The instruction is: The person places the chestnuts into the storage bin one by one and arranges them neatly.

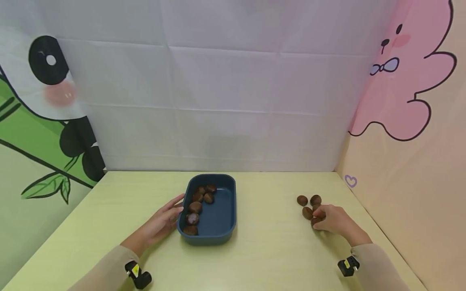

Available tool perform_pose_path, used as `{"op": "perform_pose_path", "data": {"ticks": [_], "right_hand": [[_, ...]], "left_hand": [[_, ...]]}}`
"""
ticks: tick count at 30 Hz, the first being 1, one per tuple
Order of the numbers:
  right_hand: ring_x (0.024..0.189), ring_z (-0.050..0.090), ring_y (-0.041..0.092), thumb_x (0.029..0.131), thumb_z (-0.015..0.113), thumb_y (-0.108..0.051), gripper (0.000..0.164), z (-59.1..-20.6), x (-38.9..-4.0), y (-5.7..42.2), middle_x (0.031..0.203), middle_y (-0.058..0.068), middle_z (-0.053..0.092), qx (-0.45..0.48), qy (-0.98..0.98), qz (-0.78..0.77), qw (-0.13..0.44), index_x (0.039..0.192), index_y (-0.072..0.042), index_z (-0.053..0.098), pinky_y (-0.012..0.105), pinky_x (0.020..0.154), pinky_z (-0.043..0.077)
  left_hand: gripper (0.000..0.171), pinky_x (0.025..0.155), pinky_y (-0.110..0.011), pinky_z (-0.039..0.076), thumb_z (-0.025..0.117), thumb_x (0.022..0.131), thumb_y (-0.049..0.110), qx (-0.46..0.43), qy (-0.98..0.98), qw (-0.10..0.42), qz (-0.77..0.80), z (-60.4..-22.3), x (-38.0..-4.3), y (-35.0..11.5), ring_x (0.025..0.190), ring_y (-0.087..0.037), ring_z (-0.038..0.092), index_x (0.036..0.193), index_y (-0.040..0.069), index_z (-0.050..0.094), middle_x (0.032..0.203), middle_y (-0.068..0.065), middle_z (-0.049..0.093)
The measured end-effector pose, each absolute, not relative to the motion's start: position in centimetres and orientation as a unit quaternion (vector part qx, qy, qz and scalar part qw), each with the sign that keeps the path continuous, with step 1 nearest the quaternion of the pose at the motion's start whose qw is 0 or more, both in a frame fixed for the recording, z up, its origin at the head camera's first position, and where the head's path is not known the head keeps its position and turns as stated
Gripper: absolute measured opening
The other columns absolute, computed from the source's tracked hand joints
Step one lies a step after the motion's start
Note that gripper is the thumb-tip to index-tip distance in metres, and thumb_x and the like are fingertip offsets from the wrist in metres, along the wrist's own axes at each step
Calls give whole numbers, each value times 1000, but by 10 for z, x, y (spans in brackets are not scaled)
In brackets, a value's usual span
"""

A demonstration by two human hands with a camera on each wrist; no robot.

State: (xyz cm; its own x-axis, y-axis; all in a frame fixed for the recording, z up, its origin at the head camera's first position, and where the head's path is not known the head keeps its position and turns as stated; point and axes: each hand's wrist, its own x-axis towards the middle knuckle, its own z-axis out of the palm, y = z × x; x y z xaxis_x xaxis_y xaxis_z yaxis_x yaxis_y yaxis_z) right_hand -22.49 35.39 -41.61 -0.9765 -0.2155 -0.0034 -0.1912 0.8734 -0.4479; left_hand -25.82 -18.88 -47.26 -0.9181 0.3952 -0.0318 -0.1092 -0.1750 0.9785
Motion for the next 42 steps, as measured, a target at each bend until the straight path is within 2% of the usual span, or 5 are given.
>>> {"op": "perform_pose_path", "data": {"ticks": [6,20,33,37,42], "right_hand": [[98,63,36,80,83,-19,31,-419,-227,356,101,10,70,-106,969,-220,26,103,-2,72,51,82,50],[95,63,32,78,85,-25,35,-409,-226,346,101,9,71,-130,968,-216,14,103,-3,74,48,81,51],[94,64,19,88,78,-30,39,-382,-248,300,103,1,71,-151,951,-268,17,118,-6,71,46,86,50],[97,65,19,89,77,-29,38,-377,-259,280,106,2,71,-159,942,-295,15,120,-7,71,47,89,50],[100,65,21,90,77,-26,38,-374,-270,251,109,2,70,-185,926,-328,15,122,-7,70,45,86,52]], "left_hand": [[66,117,-51,24,51,105,18,112,623,166,756,-470,-258,-188,147,-33,25,162,14,17,164,-19,17],[65,117,-52,23,51,105,16,111,620,165,759,-472,-259,-187,147,-34,25,162,13,18,163,-20,17],[65,117,-51,24,50,105,16,110,616,164,763,-474,-258,-187,146,-34,26,161,13,18,163,-20,18],[65,117,-51,23,50,106,15,111,613,166,764,-473,-258,-186,147,-34,25,162,13,17,163,-20,17],[65,118,-52,22,49,106,16,109,613,170,764,-471,-258,-186,147,-34,24,162,12,16,163,-20,17]]}}
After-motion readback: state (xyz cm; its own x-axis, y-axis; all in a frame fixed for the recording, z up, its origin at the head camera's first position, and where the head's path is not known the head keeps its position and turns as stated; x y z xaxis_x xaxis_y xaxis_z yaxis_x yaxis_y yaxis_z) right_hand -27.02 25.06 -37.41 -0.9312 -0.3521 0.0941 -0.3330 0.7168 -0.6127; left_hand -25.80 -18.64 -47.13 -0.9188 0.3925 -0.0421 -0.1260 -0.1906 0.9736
